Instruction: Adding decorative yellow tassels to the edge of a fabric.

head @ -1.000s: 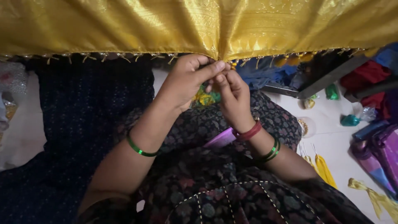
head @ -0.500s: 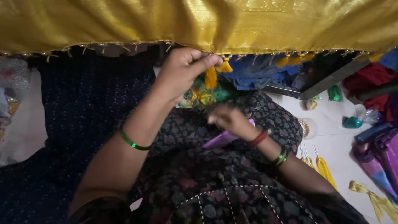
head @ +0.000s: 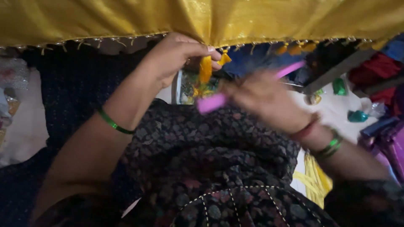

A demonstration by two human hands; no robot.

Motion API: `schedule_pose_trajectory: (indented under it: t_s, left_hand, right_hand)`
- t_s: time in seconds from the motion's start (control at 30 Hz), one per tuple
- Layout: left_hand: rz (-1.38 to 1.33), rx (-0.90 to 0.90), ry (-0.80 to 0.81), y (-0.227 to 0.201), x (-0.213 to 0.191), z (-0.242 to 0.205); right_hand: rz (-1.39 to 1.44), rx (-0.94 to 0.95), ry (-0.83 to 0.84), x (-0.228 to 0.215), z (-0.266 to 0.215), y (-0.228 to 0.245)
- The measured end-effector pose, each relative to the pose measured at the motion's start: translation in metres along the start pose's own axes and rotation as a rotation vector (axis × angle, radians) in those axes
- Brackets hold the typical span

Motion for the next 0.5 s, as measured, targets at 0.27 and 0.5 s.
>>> schedule_pose_trajectory:
  t_s: [0.27,0.5]
  left_hand:
    - [-0.048,0.021,-0.052,0.007,0.003,0.008]
    - [-0.005,0.01,-0.051,0.015,-0.005,0.012]
  right_hand:
    - [-0.612,-0.138,-0.029,-0.002,-0.005,-0.003]
    - [-0.906,-0.37,-0.472,-0.016,-0.009,0.02]
Point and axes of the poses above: each hand's wrist, its own z-axis towards the middle knuckle, its own x-axis out of the palm, y = z × x, the point moved 8 cm from there along z, towards the middle knuckle, and after that the axes turned 10 degrees about y, right-handed, at the moved point
